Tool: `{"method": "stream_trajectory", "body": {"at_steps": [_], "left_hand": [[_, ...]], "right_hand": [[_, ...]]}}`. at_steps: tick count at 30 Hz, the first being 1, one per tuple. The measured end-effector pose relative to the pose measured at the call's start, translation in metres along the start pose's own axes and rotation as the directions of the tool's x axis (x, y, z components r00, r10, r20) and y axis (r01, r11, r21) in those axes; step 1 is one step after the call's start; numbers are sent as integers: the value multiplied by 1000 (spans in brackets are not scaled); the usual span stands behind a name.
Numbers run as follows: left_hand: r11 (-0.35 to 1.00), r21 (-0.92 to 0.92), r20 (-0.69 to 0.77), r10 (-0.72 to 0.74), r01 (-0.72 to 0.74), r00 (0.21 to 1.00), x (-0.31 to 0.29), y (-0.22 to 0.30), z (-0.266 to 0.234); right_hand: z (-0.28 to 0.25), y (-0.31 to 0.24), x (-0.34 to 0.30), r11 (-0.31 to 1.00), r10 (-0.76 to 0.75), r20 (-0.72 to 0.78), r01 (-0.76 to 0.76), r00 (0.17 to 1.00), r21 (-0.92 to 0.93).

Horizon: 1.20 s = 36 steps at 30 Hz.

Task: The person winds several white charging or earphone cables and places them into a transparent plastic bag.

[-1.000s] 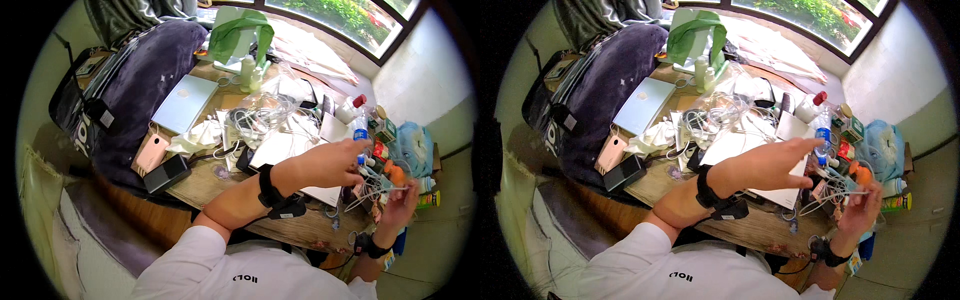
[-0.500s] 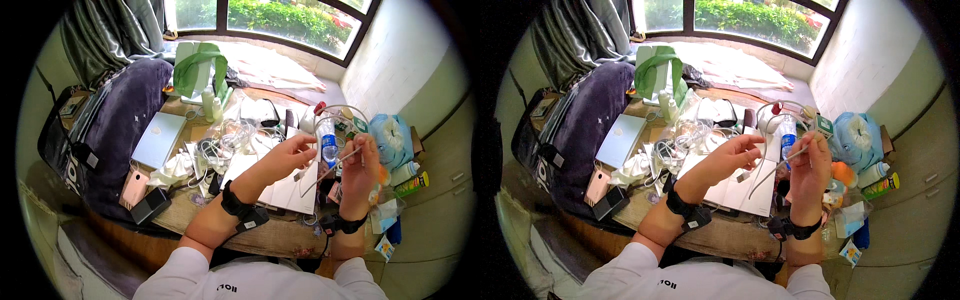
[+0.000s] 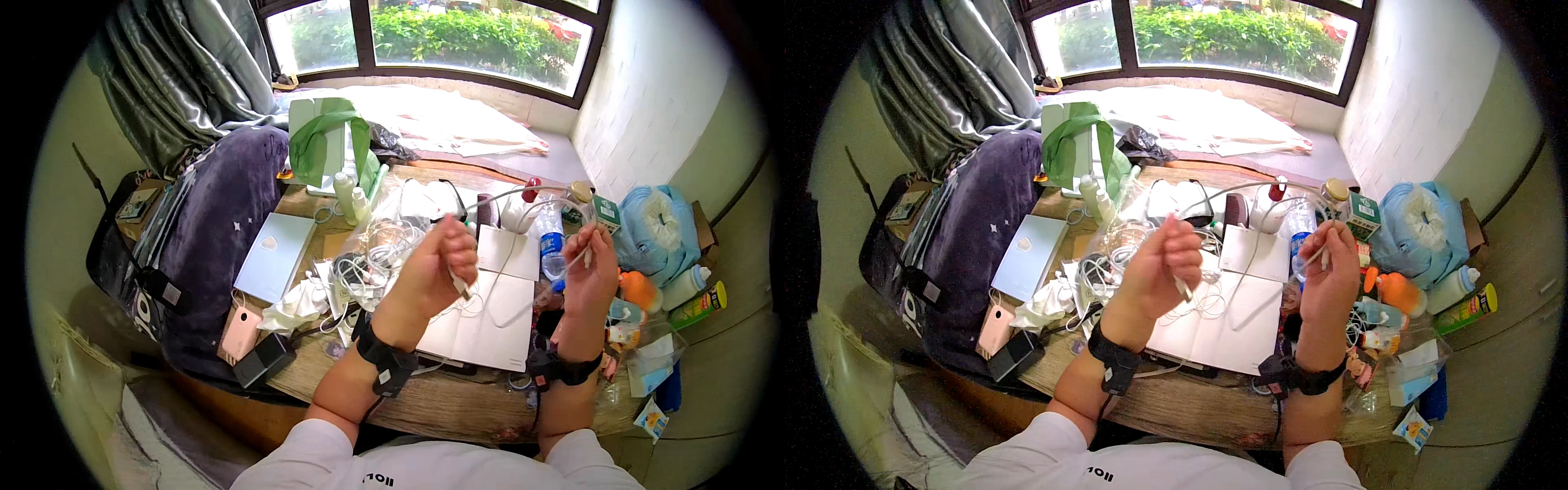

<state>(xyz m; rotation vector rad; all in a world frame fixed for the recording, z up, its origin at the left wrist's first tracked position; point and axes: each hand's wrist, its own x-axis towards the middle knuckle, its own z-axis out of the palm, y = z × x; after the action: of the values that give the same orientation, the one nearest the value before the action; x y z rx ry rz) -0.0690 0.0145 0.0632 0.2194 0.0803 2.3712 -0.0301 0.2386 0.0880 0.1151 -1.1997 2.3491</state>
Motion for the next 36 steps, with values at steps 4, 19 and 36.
{"method": "stream_trajectory", "body": {"at_steps": [4, 19, 36], "left_hand": [[869, -493, 145, 128, -41, 981, -11, 13, 19], [886, -247, 375, 462, -393, 804, -28, 31, 42], [-71, 971, 239, 347, -228, 907, -15, -7, 38]], "right_hand": [[-6, -2, 5, 982, 102, 14, -98, 995, -163], [24, -27, -23, 389, 389, 452, 302, 802, -870], [16, -49, -30, 709, 168, 370, 148, 914, -689]]}}
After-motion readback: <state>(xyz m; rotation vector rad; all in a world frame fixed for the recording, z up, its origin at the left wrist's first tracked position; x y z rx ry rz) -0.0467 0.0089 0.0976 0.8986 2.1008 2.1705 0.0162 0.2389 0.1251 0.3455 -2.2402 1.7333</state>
